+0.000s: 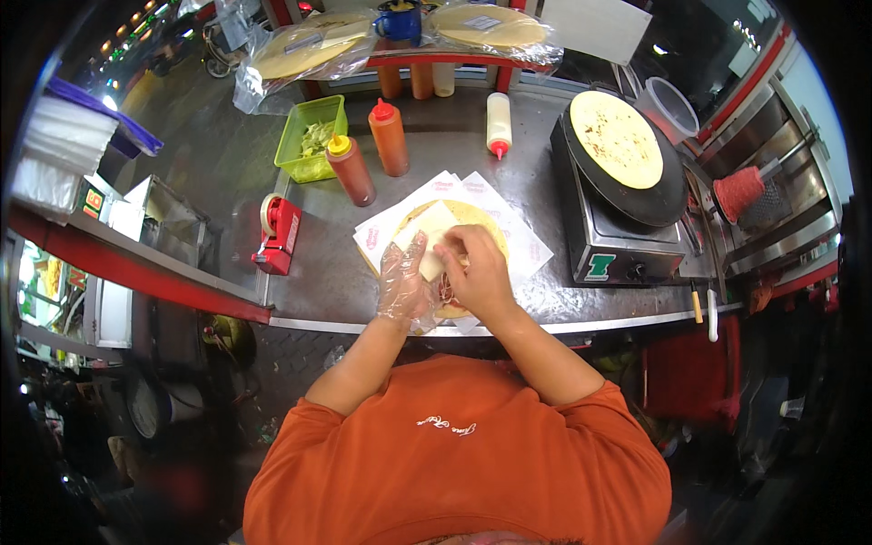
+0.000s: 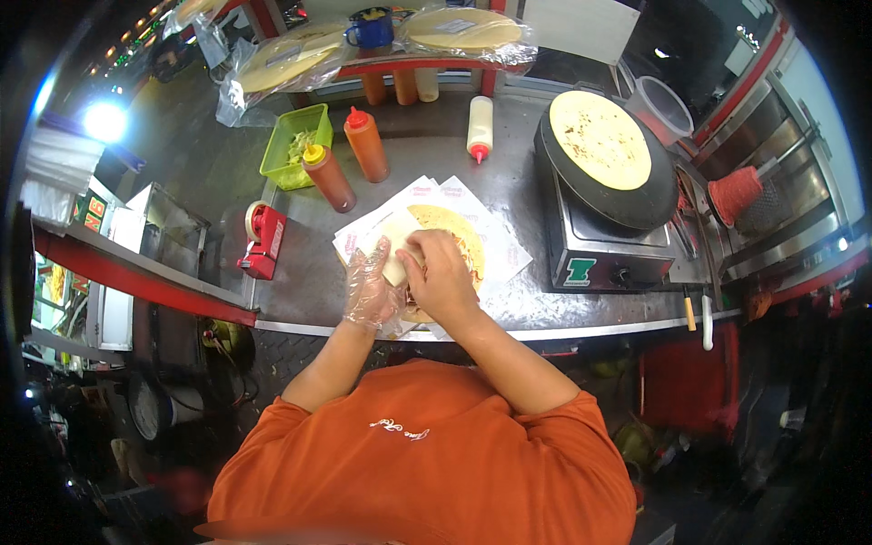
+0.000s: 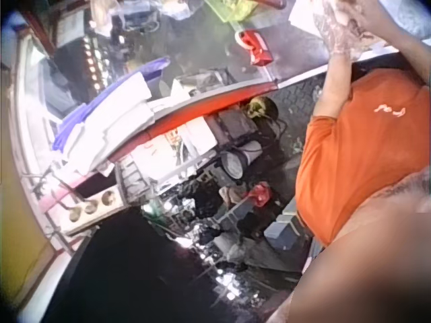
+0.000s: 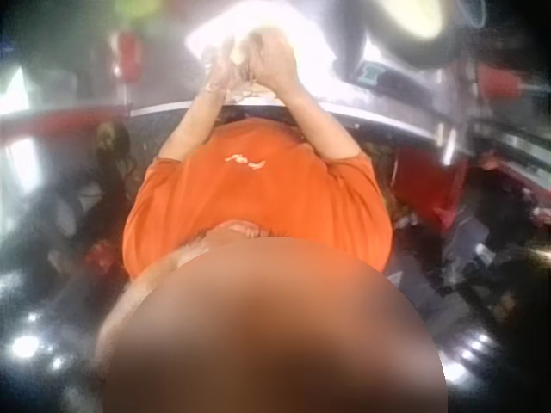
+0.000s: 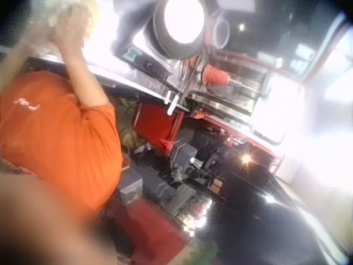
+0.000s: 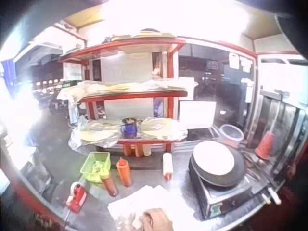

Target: The person cooks a thin crepe on a flat griddle, flips it, and transfers it to a paper wrapper. They add shredded meat, sauces, and cheese, then fold and wrap the crepe. The process is repeated for a second crepe.

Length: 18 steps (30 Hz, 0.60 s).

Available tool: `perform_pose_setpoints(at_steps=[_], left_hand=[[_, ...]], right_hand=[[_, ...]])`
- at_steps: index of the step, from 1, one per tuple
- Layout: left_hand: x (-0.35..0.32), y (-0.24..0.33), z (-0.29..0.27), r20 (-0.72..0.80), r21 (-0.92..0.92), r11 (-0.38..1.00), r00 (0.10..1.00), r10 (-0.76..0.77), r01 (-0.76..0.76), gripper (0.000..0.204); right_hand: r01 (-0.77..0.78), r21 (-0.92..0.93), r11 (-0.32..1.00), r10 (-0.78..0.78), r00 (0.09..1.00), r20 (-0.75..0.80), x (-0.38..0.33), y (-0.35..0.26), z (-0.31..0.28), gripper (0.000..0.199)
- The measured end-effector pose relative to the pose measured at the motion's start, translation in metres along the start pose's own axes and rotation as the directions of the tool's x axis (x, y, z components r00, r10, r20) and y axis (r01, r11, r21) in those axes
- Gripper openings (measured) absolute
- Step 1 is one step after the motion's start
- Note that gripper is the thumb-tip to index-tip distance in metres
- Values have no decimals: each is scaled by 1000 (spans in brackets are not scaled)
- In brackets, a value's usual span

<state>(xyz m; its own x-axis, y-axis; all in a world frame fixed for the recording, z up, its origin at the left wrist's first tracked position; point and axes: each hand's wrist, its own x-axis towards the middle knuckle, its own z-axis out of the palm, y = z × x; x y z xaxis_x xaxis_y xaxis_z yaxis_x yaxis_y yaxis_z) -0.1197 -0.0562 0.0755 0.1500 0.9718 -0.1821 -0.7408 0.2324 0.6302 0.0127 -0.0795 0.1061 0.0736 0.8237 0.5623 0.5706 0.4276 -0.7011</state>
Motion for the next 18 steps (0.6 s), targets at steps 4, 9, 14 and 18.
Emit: perform_pose_setpoints(at_steps=[4,9,14,18], left_hand=[[-1,4,-2,28,171,985,999,-37,31,41],[-5,8,5,-44,256,966,999,-30,40,42],[-6,-8,0,64,742,658,991,121,-128,43],[-13,-14,-1,-2,825,561,991,137,-76,54]], right_hand=[[34,-120,992,-10,981,192,16,30,-10,16],[-24,-174,984,52,987,154,28,33,-32,16],[14,-69,998,12,932,361,9,27,-42,22],[162,-93,982,-110,905,411,23,41,-49,23]])
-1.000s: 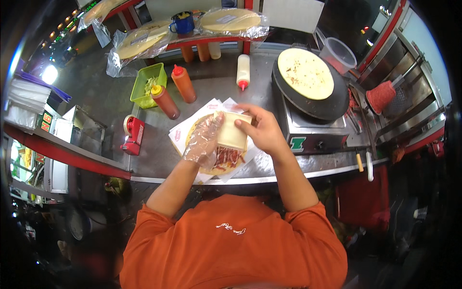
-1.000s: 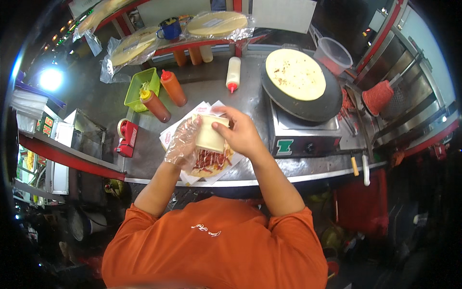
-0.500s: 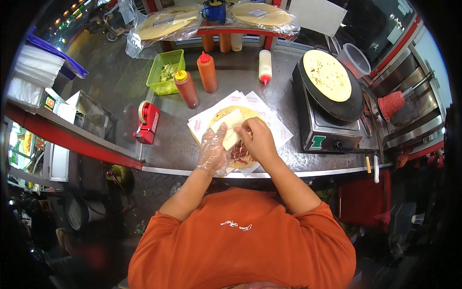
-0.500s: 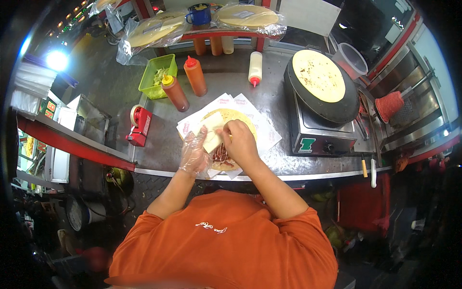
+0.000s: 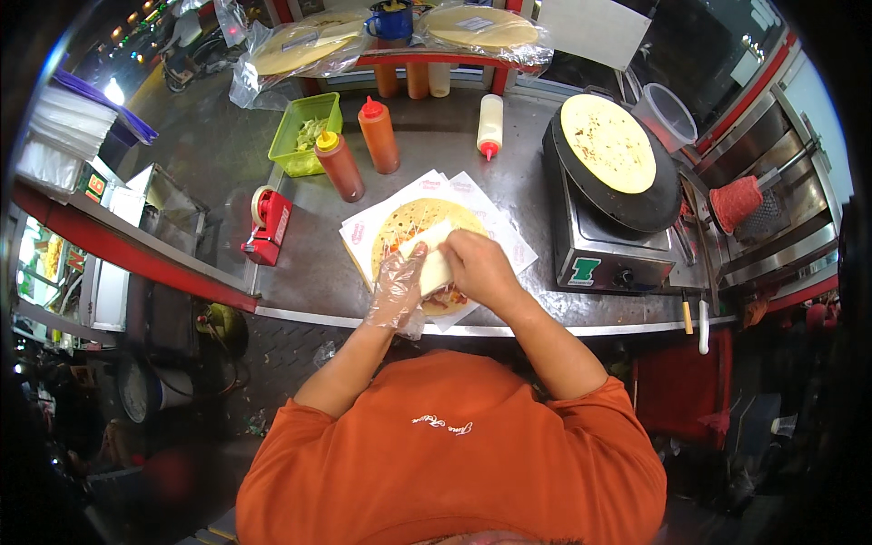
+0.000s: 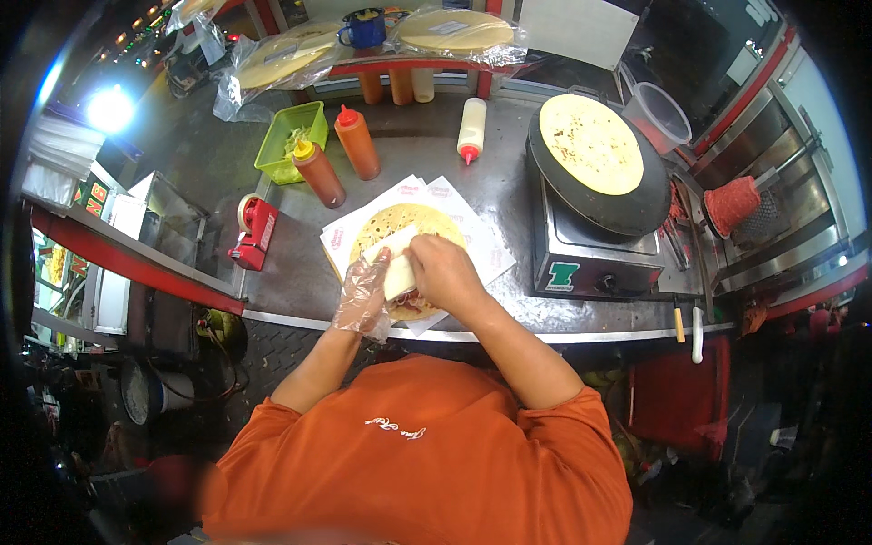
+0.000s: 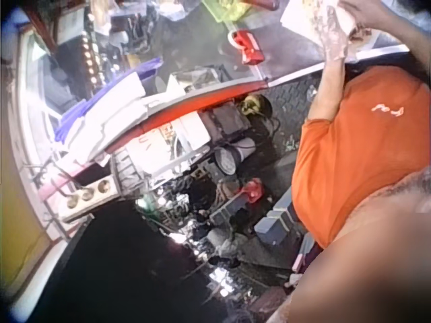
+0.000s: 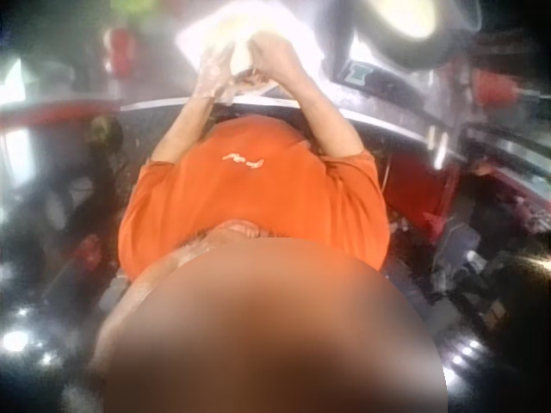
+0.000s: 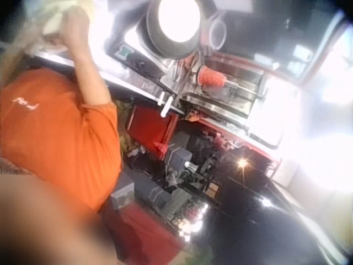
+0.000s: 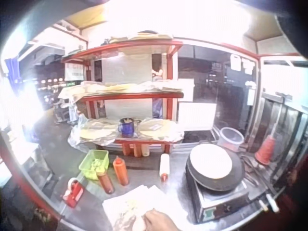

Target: The person cooks a thin crepe on a flat griddle, flips it, and transfers it to a paper wrapper. They add shredded meat, sauces, and cheese, then fold and wrap the crepe. The process is repeated for a second crepe.

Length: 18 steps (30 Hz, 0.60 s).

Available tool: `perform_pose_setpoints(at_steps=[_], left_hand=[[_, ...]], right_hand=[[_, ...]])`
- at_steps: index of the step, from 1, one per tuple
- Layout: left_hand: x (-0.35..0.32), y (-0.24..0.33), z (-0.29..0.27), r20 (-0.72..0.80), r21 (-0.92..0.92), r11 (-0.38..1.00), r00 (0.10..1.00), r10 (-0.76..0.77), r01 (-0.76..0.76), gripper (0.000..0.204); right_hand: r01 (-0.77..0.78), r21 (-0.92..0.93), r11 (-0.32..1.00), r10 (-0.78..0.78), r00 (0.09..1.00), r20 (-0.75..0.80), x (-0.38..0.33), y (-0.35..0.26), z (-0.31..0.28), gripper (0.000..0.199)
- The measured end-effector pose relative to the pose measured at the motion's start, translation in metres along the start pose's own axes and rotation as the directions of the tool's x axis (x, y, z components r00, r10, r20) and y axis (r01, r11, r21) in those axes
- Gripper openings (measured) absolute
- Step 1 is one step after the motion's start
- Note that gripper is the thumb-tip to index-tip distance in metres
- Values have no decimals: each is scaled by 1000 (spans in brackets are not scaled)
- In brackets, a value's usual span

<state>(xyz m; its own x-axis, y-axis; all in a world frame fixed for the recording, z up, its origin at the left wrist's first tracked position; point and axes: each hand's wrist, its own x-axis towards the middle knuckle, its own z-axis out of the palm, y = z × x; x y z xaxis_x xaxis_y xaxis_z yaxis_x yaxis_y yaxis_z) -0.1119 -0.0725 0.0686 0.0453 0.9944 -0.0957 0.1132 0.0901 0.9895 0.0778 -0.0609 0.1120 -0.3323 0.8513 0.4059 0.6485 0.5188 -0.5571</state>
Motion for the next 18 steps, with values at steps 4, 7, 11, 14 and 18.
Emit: perform_pose_setpoints(at_steps=[4,7,11,14,18], left_hand=[[-4,20,-13,-94,-176,984,995,-20,3,56],[-6,35,-15,-69,-154,987,996,-54,43,51],[-9,40,-14,53,62,998,998,-21,18,51],[-6,38,-21,-47,-28,998,997,-57,55,48],[4,32,-29,-76,-19,1000,997,-9,7,41]], right_hand=[[-258,31,966,244,857,-453,9,5,-17,21],[-109,225,968,177,935,-308,-1,-10,-8,15],[-139,73,988,148,979,-138,-5,-15,7,13],[-224,174,959,273,898,-345,3,-4,6,19],[-269,307,913,382,826,-413,10,-1,7,37]])
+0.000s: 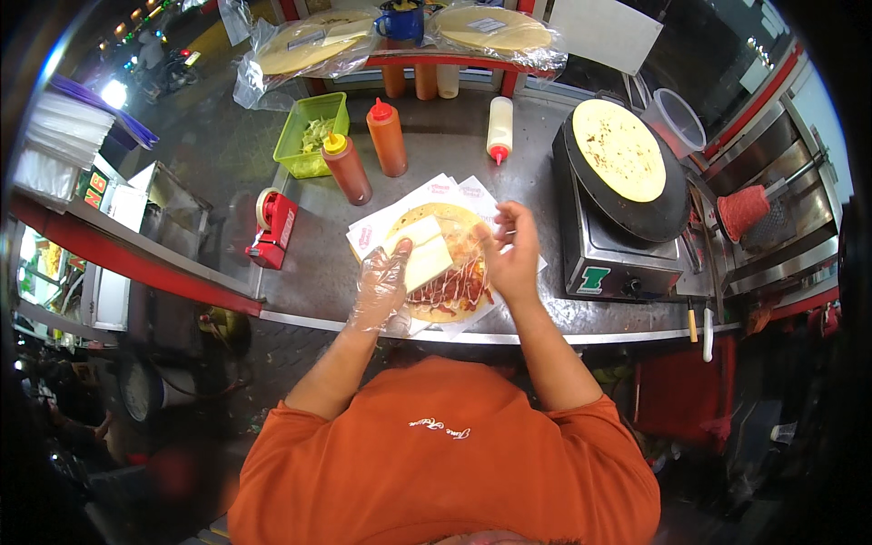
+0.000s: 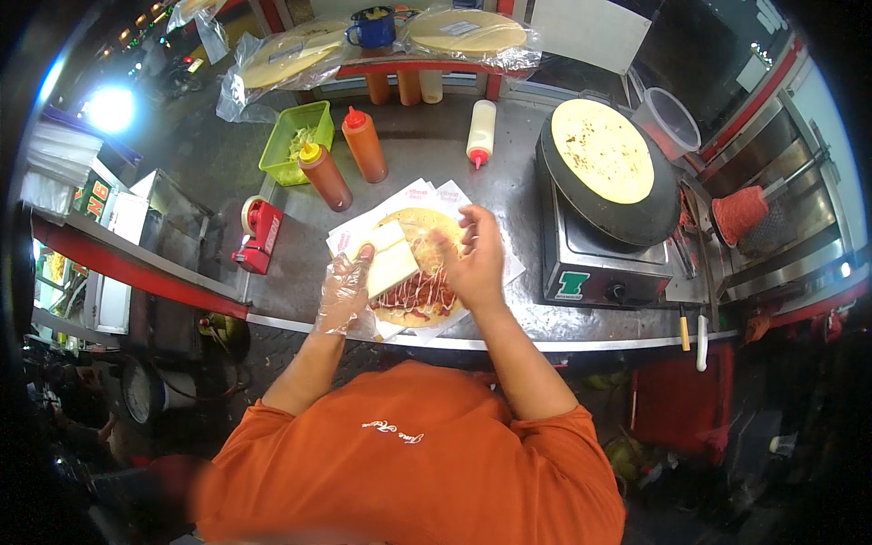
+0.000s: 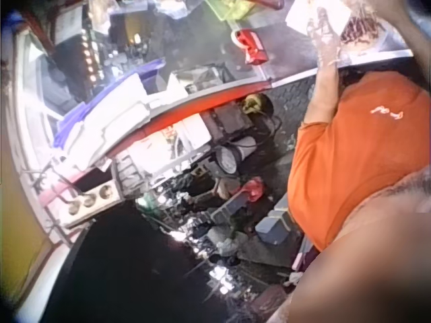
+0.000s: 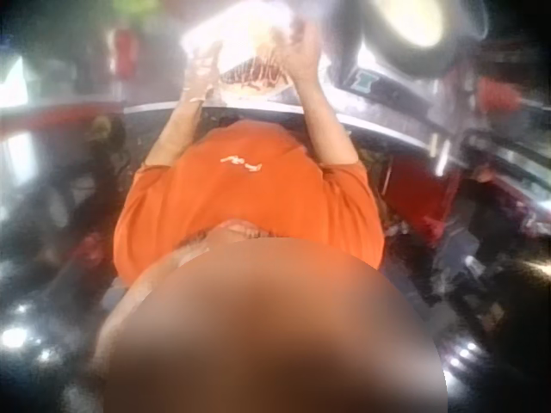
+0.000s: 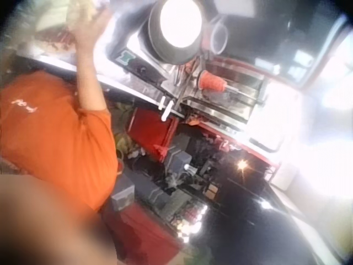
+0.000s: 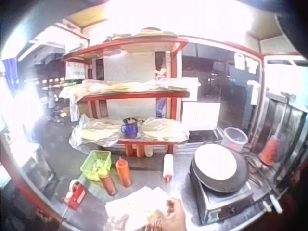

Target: The person cooks a thin crepe on a flat griddle, flips it, and transfers it to a paper wrapper. They add shredded meat, sauces, and cheese, then fold and wrap the crepe. The process is repeated for a second crepe.

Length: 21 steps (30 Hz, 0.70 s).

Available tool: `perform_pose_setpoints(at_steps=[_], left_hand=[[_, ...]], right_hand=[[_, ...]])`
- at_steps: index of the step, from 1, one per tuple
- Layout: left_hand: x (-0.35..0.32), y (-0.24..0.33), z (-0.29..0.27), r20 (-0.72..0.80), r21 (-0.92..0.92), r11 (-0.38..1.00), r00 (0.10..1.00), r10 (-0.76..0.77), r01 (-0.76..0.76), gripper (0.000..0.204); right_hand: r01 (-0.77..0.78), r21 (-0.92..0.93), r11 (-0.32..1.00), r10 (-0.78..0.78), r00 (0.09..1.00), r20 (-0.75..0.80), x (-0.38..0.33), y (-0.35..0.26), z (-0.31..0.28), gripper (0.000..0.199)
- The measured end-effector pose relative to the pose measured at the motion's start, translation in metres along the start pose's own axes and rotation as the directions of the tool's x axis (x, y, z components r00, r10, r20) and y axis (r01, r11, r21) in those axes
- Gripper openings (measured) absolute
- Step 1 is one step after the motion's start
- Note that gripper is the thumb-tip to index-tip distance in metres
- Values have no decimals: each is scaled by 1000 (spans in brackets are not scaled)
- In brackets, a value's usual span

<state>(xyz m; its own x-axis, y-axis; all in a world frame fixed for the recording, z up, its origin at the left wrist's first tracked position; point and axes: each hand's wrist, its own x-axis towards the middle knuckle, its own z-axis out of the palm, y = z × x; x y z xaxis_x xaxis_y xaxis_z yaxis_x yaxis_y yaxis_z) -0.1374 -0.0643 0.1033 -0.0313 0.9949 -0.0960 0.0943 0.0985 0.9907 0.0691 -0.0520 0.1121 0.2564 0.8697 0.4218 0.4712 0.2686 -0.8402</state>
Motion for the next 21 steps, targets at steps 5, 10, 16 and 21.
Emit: perform_pose_setpoints(at_steps=[5,10,16,21], left_hand=[[0,-14,0,191,517,773,929,316,-369,37],[19,-31,10,-114,-205,974,991,73,-95,57],[-15,-30,24,360,-327,890,912,-195,319,39],[-29,-18,26,258,-708,636,951,-172,307,39]], right_hand=[[-36,99,994,28,997,73,-17,-5,26,29],[-342,410,846,251,933,259,-25,-10,29,34],[-429,352,832,277,870,408,-45,-19,27,36],[-116,245,963,59,972,227,-56,-11,40,29]])
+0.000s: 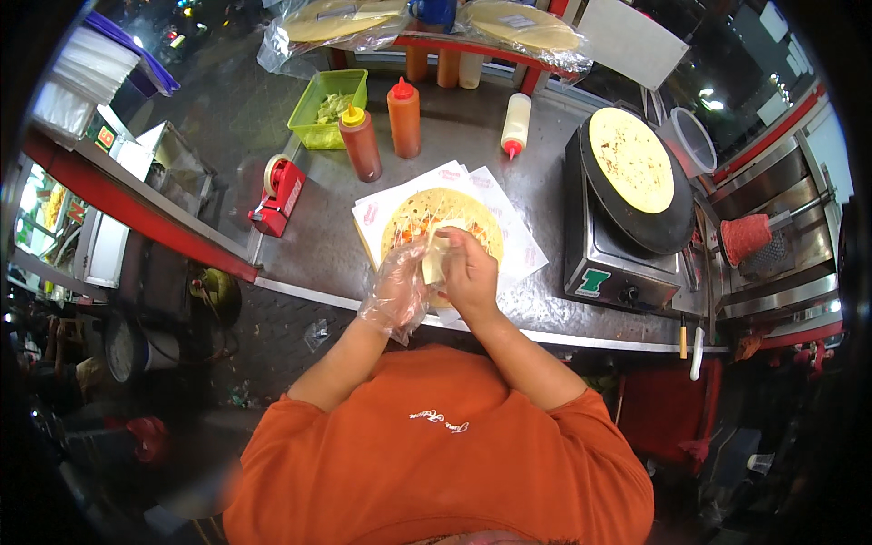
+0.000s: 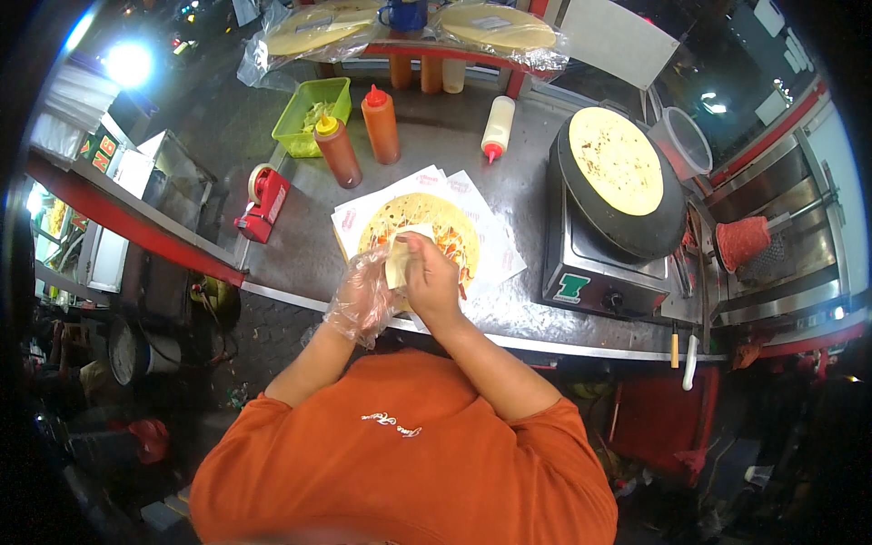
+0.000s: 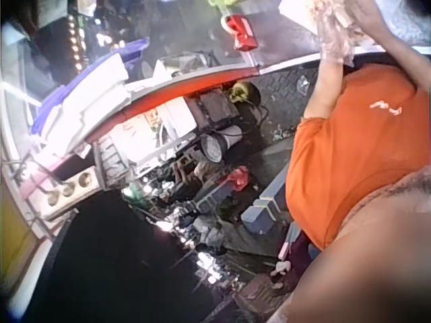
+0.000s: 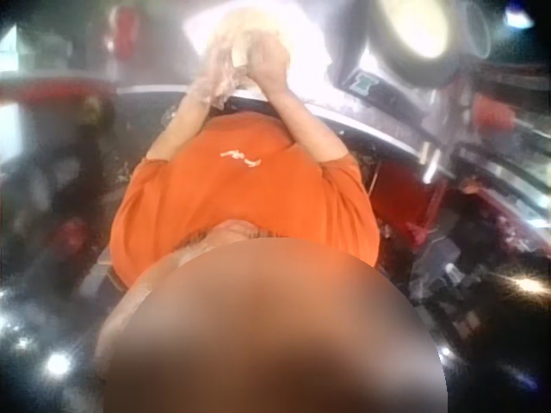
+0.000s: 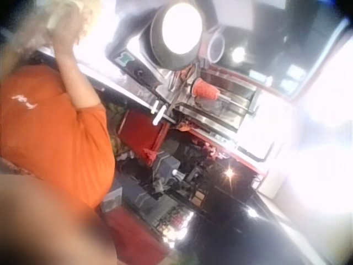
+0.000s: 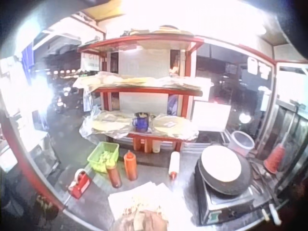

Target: The person cooks a thin crepe on a flat griddle, flips it, and transfers it to a paper wrapper. They add shredded meat, sauces, and cheese, then fold and wrap the crepe. The process is repeated for a second crepe.

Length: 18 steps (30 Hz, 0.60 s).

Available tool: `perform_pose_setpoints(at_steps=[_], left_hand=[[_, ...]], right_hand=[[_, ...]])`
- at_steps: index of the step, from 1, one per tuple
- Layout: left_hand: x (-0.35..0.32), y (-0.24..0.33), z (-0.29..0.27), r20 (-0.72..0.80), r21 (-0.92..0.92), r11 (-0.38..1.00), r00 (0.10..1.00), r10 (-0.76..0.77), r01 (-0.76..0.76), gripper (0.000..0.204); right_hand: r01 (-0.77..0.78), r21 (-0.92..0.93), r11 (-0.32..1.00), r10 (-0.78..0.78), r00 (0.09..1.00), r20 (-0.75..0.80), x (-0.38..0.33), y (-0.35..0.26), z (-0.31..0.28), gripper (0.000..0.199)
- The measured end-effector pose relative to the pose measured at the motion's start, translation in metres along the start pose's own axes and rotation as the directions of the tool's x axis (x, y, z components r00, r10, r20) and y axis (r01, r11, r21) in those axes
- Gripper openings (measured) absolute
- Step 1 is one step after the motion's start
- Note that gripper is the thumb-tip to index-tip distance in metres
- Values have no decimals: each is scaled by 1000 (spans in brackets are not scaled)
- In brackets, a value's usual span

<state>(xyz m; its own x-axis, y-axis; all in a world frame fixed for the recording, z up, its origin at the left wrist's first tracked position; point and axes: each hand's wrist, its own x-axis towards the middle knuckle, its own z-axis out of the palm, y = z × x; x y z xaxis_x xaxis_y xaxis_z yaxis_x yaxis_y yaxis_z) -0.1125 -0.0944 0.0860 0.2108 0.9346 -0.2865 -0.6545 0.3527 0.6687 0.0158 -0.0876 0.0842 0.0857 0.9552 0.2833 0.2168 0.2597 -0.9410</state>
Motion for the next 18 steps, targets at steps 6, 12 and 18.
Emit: perform_pose_setpoints(at_steps=[6,12,18], left_hand=[[21,28,-17,-131,306,952,989,69,-26,26],[28,44,-44,-54,427,894,982,179,-139,35],[49,26,-42,-81,676,731,977,198,-92,39]], right_hand=[[-34,24,999,38,981,-192,67,-3,-61,30],[-287,725,626,219,957,190,19,23,-41,92],[-288,719,632,273,952,141,3,11,8,52]])
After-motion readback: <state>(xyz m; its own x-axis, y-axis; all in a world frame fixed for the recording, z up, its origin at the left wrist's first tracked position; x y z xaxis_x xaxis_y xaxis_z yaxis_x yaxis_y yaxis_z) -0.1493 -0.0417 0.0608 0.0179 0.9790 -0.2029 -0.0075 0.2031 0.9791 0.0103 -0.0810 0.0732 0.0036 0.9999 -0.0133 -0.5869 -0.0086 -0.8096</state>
